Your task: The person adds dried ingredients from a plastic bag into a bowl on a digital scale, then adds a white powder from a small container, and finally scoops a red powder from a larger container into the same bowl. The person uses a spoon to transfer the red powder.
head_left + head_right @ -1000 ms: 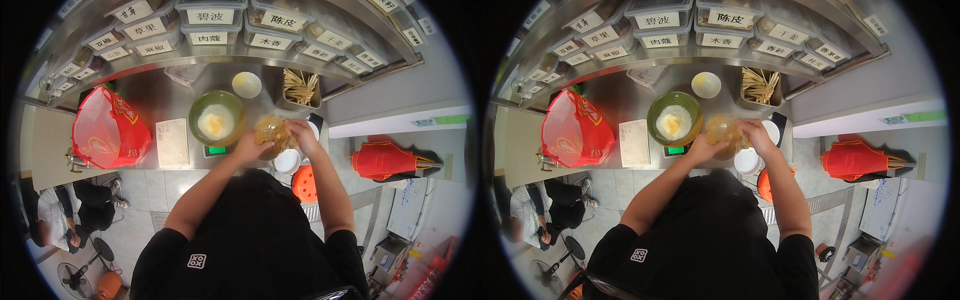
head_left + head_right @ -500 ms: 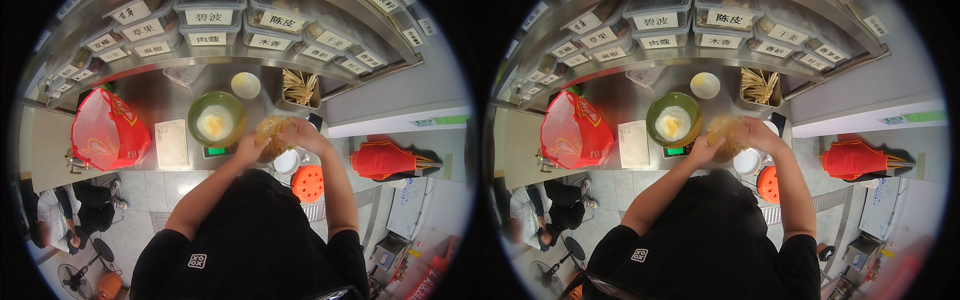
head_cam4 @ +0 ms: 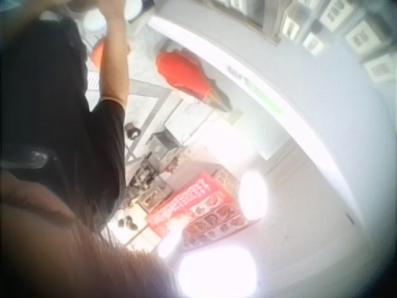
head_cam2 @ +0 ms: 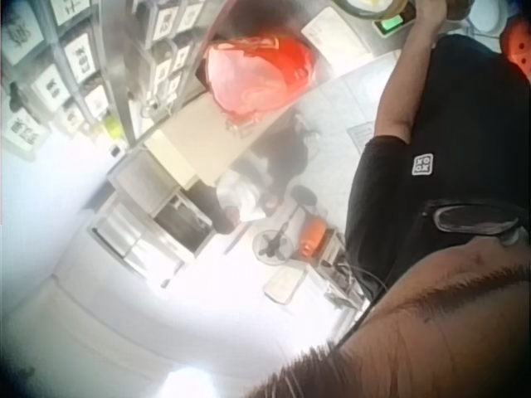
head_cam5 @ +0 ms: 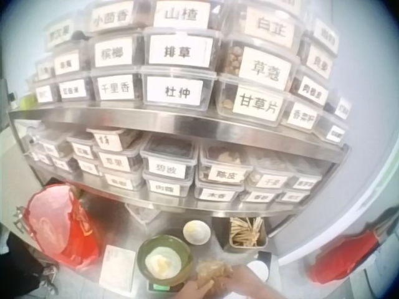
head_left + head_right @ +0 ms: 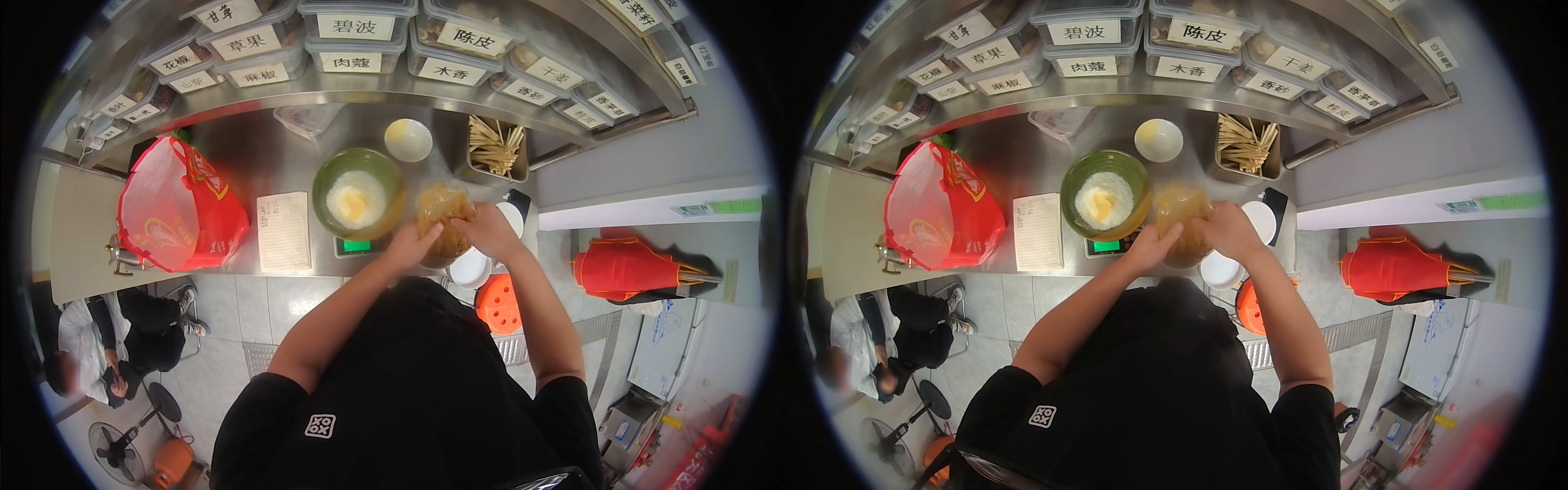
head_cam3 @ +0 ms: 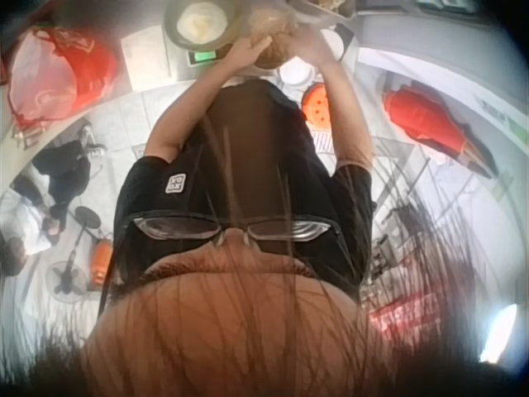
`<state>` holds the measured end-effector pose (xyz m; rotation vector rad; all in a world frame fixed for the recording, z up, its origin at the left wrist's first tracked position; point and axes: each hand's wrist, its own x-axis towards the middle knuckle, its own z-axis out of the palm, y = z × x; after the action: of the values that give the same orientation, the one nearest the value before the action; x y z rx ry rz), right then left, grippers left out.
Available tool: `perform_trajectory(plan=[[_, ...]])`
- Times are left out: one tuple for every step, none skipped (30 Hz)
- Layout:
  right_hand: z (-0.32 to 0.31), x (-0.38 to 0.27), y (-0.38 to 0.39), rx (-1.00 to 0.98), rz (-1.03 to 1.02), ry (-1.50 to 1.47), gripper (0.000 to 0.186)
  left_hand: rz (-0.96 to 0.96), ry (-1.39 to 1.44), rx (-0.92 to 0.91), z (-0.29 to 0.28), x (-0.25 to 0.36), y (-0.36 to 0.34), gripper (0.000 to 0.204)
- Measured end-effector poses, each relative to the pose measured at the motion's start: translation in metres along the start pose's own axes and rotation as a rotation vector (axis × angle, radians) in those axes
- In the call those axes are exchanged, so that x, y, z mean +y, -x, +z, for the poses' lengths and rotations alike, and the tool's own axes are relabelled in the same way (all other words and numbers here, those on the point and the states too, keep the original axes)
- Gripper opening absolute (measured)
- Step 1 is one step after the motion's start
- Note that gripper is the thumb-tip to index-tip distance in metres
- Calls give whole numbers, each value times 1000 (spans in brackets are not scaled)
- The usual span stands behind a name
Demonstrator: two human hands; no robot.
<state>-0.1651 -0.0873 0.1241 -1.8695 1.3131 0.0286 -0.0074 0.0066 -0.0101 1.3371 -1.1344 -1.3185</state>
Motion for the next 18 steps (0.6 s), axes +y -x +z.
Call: perform_trajectory(plan=[[1,3,3,-16,-7,-23,35,136,-65,1,0,0,4,54],[2,6,5,-29,-13,-63,34,269,-122,-3,0,-1,9,57],[5,8,8,7,-38,-68,34,330,-267,102,0,-1,17,59],[7,9,12,46,-63,-89,33,388,-403,203,-2,-2,28,61],[9,11,15,85,-88,-112,33,446,-540,304,-2,-3,38,64],[9,12,17,90,-100,-130,31,214,-493,259,-1,-5,48,57],[9,12,19,96,-110,-148,30,-16,-443,211,1,-6,56,51],[10,12,20,95,-106,-174,28,-281,-385,147,1,-7,61,45],[11,11,23,68,-69,-213,28,-324,-383,60,2,-9,62,41],[11,10,25,44,-21,-258,28,-392,-379,-45,2,-10,59,40],[9,8,24,35,11,-317,28,-440,-363,-116,2,-10,53,41],[9,6,25,38,14,-332,27,-486,-253,-118,5,-9,50,43],[10,3,27,46,10,-364,27,-525,-131,-89,8,-8,48,46],[10,0,28,42,15,-408,26,-563,7,-73,10,-7,46,50],[7,-2,28,48,34,-370,26,-548,-66,-67,9,-6,43,51],[2,-5,27,41,63,-344,25,-536,-124,-74,9,-5,41,51],[0,-7,27,33,119,-317,25,-548,-177,-81,8,-5,40,52],[-2,-9,28,26,98,-355,24,-532,-190,-81,7,-6,40,51]])
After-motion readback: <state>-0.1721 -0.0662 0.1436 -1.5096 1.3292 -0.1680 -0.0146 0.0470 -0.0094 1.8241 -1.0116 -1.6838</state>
